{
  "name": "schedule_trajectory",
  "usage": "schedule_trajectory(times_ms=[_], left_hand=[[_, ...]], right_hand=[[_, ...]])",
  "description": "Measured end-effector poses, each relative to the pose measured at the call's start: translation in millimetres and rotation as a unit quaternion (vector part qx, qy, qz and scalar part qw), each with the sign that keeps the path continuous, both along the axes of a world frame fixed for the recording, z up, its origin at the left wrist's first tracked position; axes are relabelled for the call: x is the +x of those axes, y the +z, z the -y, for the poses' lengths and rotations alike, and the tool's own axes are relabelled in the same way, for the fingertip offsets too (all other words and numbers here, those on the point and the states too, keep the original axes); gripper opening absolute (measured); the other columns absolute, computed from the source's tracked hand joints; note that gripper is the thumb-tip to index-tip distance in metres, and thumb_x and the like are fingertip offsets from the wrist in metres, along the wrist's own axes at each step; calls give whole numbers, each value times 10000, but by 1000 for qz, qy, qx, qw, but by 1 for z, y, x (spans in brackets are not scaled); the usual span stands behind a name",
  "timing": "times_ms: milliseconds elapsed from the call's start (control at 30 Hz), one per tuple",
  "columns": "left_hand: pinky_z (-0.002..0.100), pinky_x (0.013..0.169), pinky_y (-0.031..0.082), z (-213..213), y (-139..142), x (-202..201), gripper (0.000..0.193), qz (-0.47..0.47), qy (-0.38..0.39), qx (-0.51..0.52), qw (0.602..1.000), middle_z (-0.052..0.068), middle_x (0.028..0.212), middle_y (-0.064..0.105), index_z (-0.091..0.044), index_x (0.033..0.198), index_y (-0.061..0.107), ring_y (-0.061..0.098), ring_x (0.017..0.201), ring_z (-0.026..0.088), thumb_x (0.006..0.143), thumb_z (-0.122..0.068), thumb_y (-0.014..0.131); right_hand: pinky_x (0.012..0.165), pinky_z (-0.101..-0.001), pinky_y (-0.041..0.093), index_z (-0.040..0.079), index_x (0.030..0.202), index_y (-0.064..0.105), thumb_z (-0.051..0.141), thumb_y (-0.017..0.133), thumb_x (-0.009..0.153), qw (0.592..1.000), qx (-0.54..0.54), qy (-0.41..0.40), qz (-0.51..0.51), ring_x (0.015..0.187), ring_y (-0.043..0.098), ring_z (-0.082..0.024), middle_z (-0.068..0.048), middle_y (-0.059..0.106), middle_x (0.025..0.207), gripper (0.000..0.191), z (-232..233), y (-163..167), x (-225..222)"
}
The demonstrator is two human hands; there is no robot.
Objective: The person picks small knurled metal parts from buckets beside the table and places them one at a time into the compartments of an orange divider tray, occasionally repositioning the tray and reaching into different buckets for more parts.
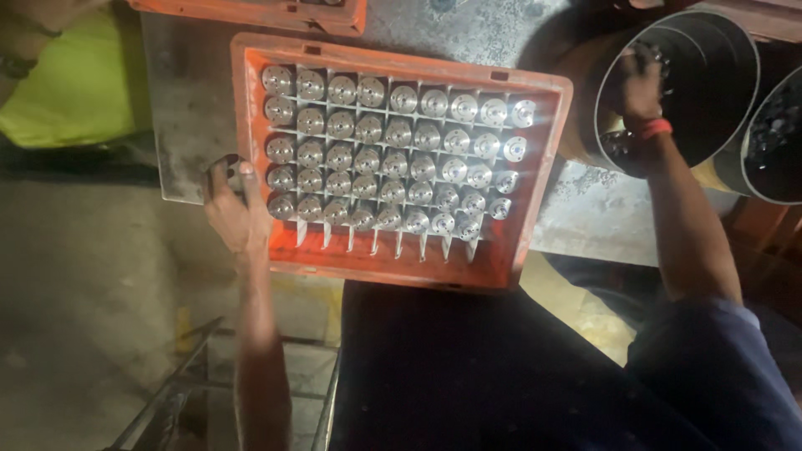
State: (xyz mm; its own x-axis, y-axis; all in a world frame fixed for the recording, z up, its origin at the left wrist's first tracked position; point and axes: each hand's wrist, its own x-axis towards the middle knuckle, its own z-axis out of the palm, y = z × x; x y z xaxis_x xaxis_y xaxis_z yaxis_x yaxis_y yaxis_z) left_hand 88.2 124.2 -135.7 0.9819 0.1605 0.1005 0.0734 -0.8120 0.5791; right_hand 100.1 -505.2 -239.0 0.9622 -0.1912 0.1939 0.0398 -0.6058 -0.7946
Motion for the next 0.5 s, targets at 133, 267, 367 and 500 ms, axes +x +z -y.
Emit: schedule_trajectory(times_ms=[133, 267, 367, 500], left_hand=[[519, 781, 538, 4, 5, 2, 401, -24, 16, -34, 999, 231, 1160, 650, -42, 1206, 669, 657, 995, 418, 1079, -411, 574], [547, 813, 520, 4, 6, 2, 420, -45, 23, -47, 998, 243, 1228, 655, -51, 1244, 660, 660, 1025, 437, 1080, -424, 556], [548, 849, 513, 3, 4, 3, 428, -73, 31, -58, 995, 230, 1230, 676, -54, 1266, 655, 665, 1064, 436, 1060, -416, 554], [524, 915, 518, 3, 2, 7, 397, -32, 1, -85, 996, 235, 1227, 680, -23, 1269, 645, 670, 1084, 429, 1084, -363, 556]], right_hand=[[588, -294, 448, 123, 997, 630, 430, 554, 1216, 722, 647, -126, -209, 737, 600, -181, -65, 681, 928, 385, 16, 25, 0], [551, -245, 426, 154, 921, 605, 430, 548, 1178, 671, 710, -159, -141, 696, 563, -136, -30, 628, 868, 381, 16, 39, -11], [501, -205, 355, 179, 941, 609, 437, 565, 1174, 673, 716, -147, -112, 628, 480, -90, 14, 554, 806, 350, 11, 44, -17], [486, -189, 304, 192, 943, 594, 427, 583, 1165, 702, 696, -136, -67, 562, 396, -53, 58, 469, 740, 323, 3, 57, -38]])
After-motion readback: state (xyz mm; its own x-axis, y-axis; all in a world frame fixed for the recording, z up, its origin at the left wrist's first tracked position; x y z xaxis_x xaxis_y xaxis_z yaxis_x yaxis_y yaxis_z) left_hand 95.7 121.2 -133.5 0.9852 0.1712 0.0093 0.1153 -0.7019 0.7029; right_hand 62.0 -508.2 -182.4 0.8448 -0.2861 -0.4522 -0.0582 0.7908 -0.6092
